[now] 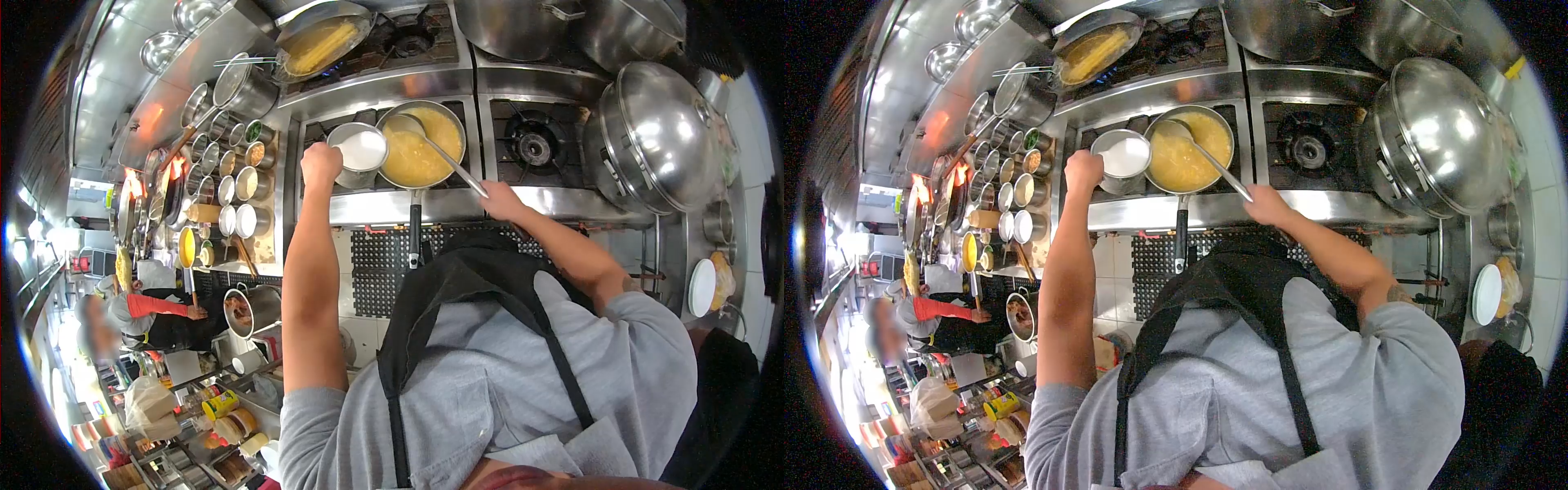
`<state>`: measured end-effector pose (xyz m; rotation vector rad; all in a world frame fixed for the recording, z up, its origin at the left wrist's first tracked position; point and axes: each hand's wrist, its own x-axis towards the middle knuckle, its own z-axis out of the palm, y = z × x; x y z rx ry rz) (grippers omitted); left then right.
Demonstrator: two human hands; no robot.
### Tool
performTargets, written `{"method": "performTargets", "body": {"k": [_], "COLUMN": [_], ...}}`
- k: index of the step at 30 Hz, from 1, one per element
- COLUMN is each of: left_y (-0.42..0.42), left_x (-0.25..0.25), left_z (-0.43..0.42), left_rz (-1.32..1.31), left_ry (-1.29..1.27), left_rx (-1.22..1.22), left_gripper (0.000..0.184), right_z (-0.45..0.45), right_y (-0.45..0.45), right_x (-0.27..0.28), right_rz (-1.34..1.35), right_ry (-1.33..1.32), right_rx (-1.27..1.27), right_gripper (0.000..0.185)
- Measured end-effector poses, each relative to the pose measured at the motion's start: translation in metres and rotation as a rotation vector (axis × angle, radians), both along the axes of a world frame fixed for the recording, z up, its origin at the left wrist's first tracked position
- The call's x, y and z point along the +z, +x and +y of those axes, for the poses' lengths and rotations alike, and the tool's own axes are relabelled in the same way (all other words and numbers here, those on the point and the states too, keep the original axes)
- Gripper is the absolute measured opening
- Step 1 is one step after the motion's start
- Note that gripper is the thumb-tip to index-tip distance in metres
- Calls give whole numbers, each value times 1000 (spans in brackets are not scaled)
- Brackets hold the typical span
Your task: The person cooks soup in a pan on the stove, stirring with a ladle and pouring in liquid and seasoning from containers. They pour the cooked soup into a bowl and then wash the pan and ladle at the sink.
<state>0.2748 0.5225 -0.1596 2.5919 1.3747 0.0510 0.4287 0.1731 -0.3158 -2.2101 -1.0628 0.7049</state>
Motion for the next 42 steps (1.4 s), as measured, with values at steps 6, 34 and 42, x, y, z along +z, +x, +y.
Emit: {"method": "performTargets", "body": {"k": [6, 34, 42], "left_y": [-3, 13, 5], "left_x": [6, 1, 5], "left_z": [-2, -6, -6], "left_rz": [-23, 70, 25], "left_ry": [-40, 7, -35], "left_rx": [55, -19, 15], "left_gripper": [38, 35, 37], "right_z": [-8, -20, -17], "right_y": [3, 16, 2], "right_x": [37, -5, 70], "right_rz": [1387, -24, 1348], "right_ry": [13, -7, -101], "right_rx": [-279, -4, -309], "right_gripper": [19, 29, 11]}}
